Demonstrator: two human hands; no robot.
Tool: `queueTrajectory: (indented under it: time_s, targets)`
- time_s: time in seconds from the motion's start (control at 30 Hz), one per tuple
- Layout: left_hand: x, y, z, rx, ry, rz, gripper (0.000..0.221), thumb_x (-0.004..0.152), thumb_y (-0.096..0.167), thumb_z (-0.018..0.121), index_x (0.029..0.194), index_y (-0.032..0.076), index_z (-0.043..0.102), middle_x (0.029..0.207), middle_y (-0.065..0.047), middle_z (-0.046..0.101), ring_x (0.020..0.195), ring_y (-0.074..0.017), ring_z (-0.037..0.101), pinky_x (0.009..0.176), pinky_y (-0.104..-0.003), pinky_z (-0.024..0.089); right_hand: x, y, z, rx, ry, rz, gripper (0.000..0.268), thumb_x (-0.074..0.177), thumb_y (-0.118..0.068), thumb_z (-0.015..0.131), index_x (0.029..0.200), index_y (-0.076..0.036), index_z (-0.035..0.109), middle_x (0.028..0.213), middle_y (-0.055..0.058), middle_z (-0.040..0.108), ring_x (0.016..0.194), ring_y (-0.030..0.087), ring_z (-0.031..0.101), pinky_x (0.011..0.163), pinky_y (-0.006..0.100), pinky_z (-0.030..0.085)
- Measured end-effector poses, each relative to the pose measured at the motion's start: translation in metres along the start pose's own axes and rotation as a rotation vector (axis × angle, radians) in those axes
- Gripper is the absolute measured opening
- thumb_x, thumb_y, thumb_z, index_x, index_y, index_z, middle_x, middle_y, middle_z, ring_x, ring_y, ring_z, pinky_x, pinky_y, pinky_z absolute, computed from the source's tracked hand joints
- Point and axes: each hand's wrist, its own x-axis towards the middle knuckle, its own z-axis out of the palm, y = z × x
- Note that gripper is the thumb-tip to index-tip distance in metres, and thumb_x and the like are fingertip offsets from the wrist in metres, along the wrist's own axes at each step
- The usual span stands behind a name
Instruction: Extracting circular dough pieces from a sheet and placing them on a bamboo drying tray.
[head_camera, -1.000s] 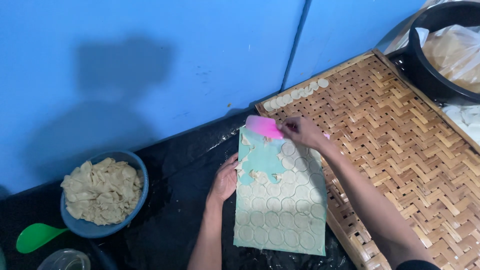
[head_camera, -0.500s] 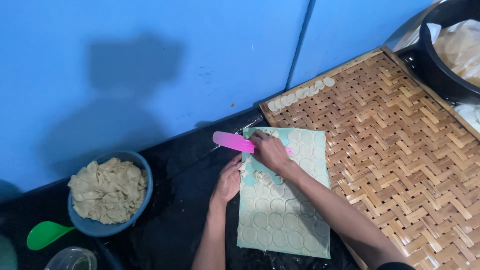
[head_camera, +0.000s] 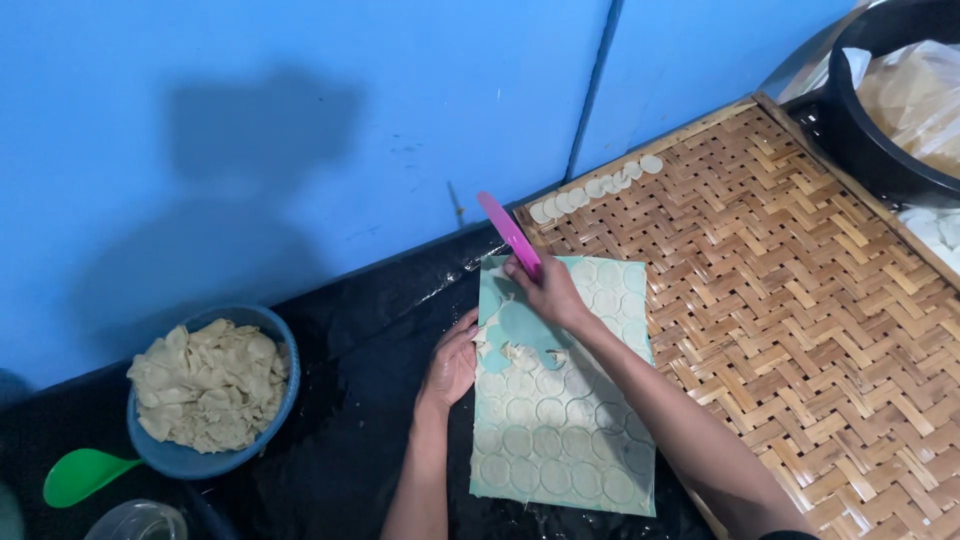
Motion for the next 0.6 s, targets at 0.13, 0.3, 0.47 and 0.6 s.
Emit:
queueTrajectory:
  time_s: [0.13,0.3,0.47,0.6]
  targets:
    - [0.000,0.000,0.001,-0.001,-0.006,-0.003,0.053,0.097,0.017,0.055,0.147,-0.002,0.048,0.138,-0.014,0.061,0.129,-0.0230,0.058,0.111,-0.037,0.043,0.022,-0.017,-0.037,0.001,-0.077,0.106,0.013,0.099,-0.014,0.069,0.103,-0.002,0.070,0.082,0.015,0.070,0.072,0.025,0.065,0.070,0.040,0.052]
    - [0.000,-0.009,-0.017,-0.020,0.039,-0.025,0.052,0.097,0.016,0.054,0.146,-0.002,0.047,0.137,-0.015,0.062,0.127,-0.0233,0.059,0.110,-0.038,0.044,0.058,-0.037,-0.096,-0.419,-0.312,-0.049,0.015,0.094,-0.014,0.069,0.106,-0.005,0.071,0.087,0.010,0.073,0.076,0.021,0.067,0.071,0.038,0.053]
    - [0.001,-0.006,-0.011,-0.022,0.035,-0.025,0.052,0.098,0.015,0.053,0.146,-0.002,0.047,0.137,-0.014,0.063,0.127,-0.0224,0.059,0.110,-0.037,0.044,0.089,0.009,-0.112,-0.442,-0.521,0.079,0.019,0.090,-0.012,0.070,0.108,-0.006,0.072,0.091,0.009,0.076,0.082,0.020,0.070,0.075,0.036,0.054]
    - [0.003,-0.013,-0.023,-0.036,0.049,-0.017,0.050,0.099,0.014,0.053,0.146,-0.002,0.048,0.137,-0.015,0.063,0.127,-0.0227,0.059,0.110,-0.038,0.044,0.105,0.057,-0.100,-0.310,-0.646,0.146,0.025,0.085,-0.003,0.065,0.109,-0.005,0.072,0.096,0.010,0.078,0.088,0.020,0.071,0.080,0.034,0.057]
